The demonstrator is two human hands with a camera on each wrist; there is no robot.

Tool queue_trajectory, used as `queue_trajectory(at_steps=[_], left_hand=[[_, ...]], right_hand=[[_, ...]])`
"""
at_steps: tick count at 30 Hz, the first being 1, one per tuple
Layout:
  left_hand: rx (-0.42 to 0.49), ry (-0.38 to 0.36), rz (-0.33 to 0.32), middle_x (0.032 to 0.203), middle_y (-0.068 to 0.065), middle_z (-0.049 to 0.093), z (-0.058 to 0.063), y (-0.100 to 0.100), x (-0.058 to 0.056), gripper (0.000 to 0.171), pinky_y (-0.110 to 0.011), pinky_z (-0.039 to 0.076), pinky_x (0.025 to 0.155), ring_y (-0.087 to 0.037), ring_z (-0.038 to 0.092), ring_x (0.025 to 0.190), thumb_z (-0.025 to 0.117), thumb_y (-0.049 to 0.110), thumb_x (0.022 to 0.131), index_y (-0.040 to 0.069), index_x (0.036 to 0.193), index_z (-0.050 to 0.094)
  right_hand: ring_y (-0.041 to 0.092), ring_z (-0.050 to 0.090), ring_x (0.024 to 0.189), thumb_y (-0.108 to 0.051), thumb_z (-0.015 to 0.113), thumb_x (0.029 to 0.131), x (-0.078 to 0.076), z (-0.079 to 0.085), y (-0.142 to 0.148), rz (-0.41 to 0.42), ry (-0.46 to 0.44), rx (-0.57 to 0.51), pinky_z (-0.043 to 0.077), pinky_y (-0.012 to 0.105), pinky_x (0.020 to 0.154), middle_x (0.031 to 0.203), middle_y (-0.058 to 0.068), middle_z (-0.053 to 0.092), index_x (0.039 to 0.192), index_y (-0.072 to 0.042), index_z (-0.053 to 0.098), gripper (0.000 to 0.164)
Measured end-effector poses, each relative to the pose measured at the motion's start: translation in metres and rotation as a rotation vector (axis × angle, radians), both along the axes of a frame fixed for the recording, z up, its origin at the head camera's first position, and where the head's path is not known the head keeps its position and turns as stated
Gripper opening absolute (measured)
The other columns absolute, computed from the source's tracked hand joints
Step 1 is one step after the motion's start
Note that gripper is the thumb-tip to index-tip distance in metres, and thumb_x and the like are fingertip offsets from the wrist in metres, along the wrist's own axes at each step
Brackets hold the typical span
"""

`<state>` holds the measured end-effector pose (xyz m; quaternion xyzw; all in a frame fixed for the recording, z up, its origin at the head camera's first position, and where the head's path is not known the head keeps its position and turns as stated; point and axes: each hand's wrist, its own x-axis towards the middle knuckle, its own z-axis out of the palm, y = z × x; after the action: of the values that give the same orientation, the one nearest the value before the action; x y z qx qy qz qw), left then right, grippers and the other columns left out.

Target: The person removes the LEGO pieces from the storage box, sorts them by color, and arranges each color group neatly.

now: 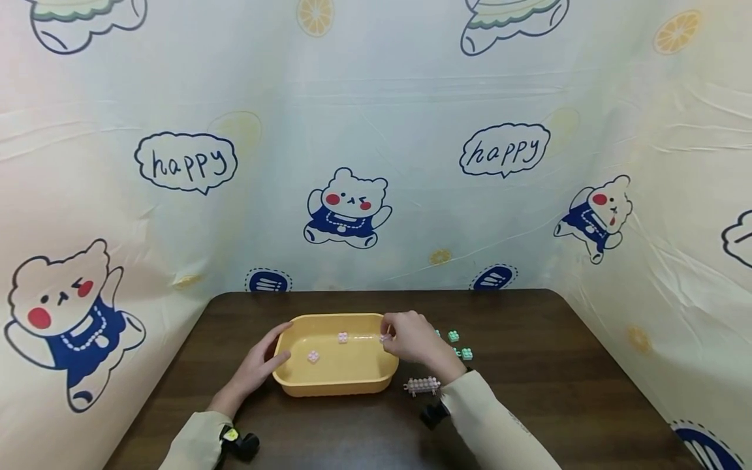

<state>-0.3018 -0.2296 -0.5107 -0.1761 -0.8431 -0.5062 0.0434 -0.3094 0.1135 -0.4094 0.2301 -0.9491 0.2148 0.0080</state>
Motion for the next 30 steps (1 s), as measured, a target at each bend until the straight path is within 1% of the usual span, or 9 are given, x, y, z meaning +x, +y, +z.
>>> queue_trajectory(at_steps=[6, 10, 15, 18, 23, 26, 30], left_hand=[[0.009, -0.002, -0.006, 0.152, -0.021, 0.037, 0.002, 0.000, -0.001, 0.061, -0.056, 0.042, 0.103, -0.041, 0.048, 0.130, 0.060, 0.019, 0.096, 0.007, 0.150, 0.034], [0.007, -0.004, -0.009, 0.152, -0.022, 0.036, 0.002, 0.000, -0.001, 0.060, -0.057, 0.042, 0.103, -0.042, 0.047, 0.130, 0.060, 0.016, 0.096, 0.006, 0.150, 0.034], [0.004, -0.011, -0.008, 0.152, -0.022, 0.037, 0.001, 0.000, 0.000, 0.060, -0.056, 0.042, 0.102, -0.042, 0.048, 0.130, 0.060, 0.016, 0.096, 0.006, 0.149, 0.034], [0.001, -0.011, -0.005, 0.152, -0.022, 0.037, 0.000, 0.000, 0.000, 0.060, -0.055, 0.043, 0.102, -0.041, 0.048, 0.129, 0.060, 0.016, 0.096, 0.006, 0.150, 0.034], [-0.007, -0.012, -0.002, 0.152, -0.021, 0.038, 0.000, 0.000, 0.001, 0.060, -0.054, 0.043, 0.102, -0.040, 0.049, 0.129, 0.060, 0.016, 0.096, 0.006, 0.149, 0.035], [-0.002, -0.012, -0.005, 0.152, -0.021, 0.037, 0.001, 0.000, 0.001, 0.060, -0.055, 0.042, 0.103, -0.040, 0.048, 0.130, 0.060, 0.016, 0.096, 0.006, 0.149, 0.035], [0.001, -0.008, -0.010, 0.152, -0.022, 0.037, 0.002, 0.000, 0.001, 0.060, -0.056, 0.041, 0.103, -0.042, 0.047, 0.131, 0.060, 0.016, 0.096, 0.006, 0.150, 0.034]], right_hand=[[0.005, 0.054, 0.064, -0.018, 0.070, 0.085, 0.015, -0.010, 0.025, 0.045, 0.052, 0.008, 0.046, 0.022, 0.057, 0.080, -0.010, 0.064, 0.090, -0.017, 0.069, 0.004], [0.006, 0.057, 0.067, -0.013, 0.071, 0.082, 0.023, -0.020, 0.040, 0.092, 0.071, 0.033, 0.047, 0.022, 0.059, 0.080, -0.008, 0.065, 0.092, -0.014, 0.069, 0.010], [0.010, 0.060, 0.073, -0.010, 0.073, 0.078, 0.033, -0.033, 0.056, 0.122, 0.023, 0.040, 0.047, 0.024, 0.062, 0.081, -0.009, 0.065, 0.093, -0.014, 0.070, 0.015], [0.008, 0.059, 0.073, -0.008, 0.073, 0.076, 0.040, -0.042, 0.061, 0.141, 0.021, 0.036, 0.048, 0.024, 0.062, 0.081, -0.011, 0.064, 0.091, -0.016, 0.070, 0.017], [0.004, 0.058, 0.071, -0.005, 0.071, 0.072, 0.053, -0.056, 0.064, 0.192, 0.052, 0.013, 0.047, 0.022, 0.061, 0.078, -0.013, 0.064, 0.087, -0.017, 0.070, 0.020], [0.005, 0.059, 0.070, -0.004, 0.071, 0.072, 0.059, -0.063, 0.064, 0.208, 0.041, -0.003, 0.047, 0.021, 0.061, 0.078, -0.012, 0.064, 0.087, -0.017, 0.070, 0.019], [0.005, 0.060, 0.072, -0.004, 0.072, 0.073, 0.062, -0.068, 0.064, 0.209, 0.007, -0.004, 0.048, 0.022, 0.063, 0.078, -0.012, 0.064, 0.087, -0.015, 0.070, 0.019]])
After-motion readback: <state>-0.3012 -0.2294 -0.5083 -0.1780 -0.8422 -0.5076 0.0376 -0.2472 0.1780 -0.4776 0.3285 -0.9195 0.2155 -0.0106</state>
